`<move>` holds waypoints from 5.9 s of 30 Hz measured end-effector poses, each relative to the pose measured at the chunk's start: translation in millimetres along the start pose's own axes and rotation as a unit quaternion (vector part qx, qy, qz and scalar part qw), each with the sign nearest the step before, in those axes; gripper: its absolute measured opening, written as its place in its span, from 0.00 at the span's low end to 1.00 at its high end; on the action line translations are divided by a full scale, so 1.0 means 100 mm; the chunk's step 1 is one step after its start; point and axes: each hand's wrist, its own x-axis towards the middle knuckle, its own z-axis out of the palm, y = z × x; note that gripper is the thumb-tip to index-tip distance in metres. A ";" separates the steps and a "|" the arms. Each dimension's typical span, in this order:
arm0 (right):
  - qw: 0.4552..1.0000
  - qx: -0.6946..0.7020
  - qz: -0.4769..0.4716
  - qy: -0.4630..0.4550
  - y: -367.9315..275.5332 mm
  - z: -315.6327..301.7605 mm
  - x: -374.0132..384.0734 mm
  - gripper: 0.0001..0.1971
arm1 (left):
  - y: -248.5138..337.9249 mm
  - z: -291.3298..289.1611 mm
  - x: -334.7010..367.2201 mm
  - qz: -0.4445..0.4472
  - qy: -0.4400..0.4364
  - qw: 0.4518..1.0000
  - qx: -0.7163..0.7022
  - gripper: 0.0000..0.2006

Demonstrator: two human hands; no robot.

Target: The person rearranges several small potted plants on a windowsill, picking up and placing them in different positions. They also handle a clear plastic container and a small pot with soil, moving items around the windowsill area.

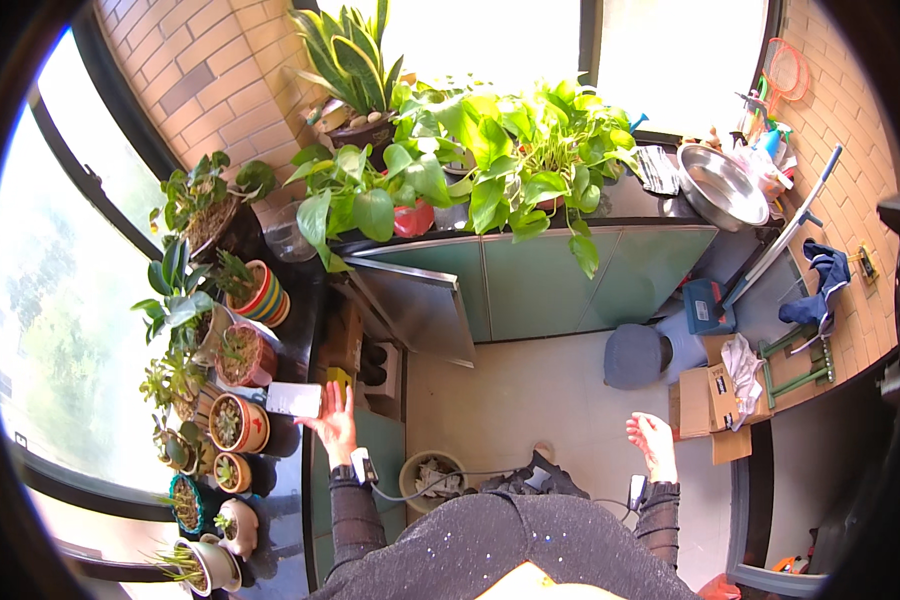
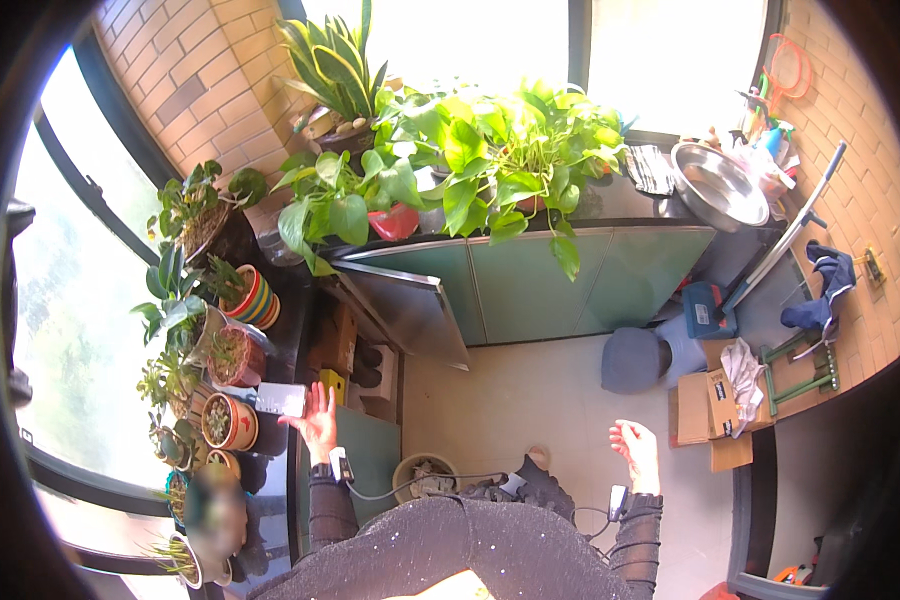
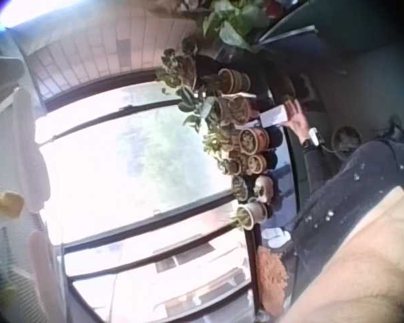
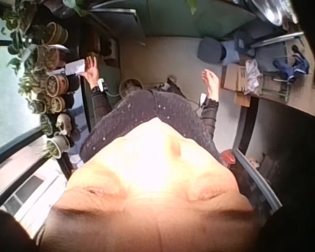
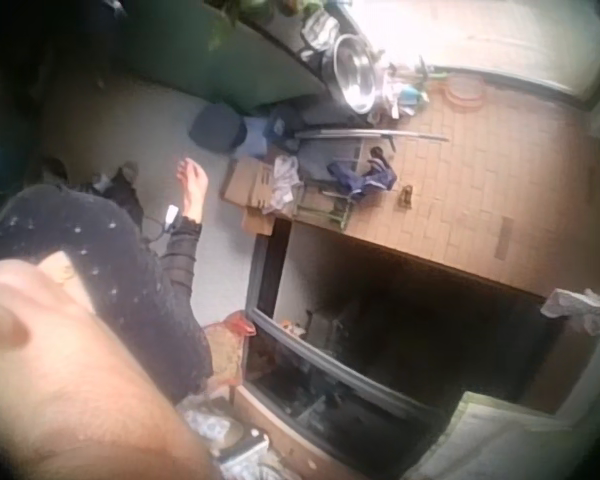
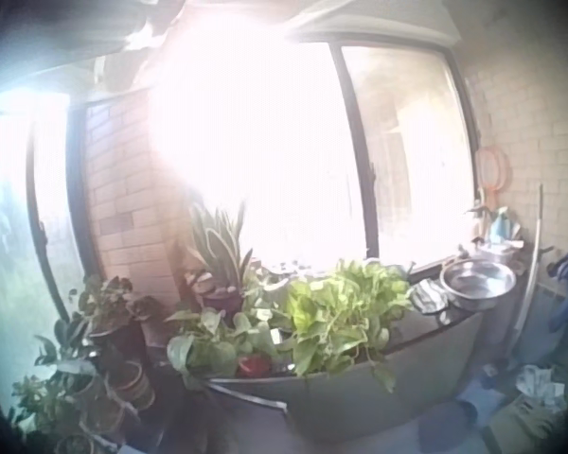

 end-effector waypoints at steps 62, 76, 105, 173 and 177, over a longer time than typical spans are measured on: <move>0.927 -0.176 0.103 -0.315 -1.74 0.48 4.40 0.11 | -2.59 0.48 -0.26 -0.005 0.255 0.788 0.561 0.16; 0.828 -0.295 -0.438 -0.190 -5.41 1.25 2.12 0.15 | -1.68 0.01 -0.04 -0.012 0.211 0.804 0.555 0.14; 0.585 -0.580 -0.334 -0.459 -5.41 7.46 4.93 0.41 | -1.06 1.48 -0.74 0.331 0.230 0.661 0.633 0.09; 0.264 -0.258 -0.665 -0.649 -2.29 4.63 0.06 0.13 | -1.46 2.00 -1.96 0.404 0.005 0.669 0.624 0.43; 0.264 -0.251 -0.675 -0.642 -2.27 4.64 0.14 0.10 | -1.47 2.00 -1.94 0.387 -0.003 0.657 0.647 0.45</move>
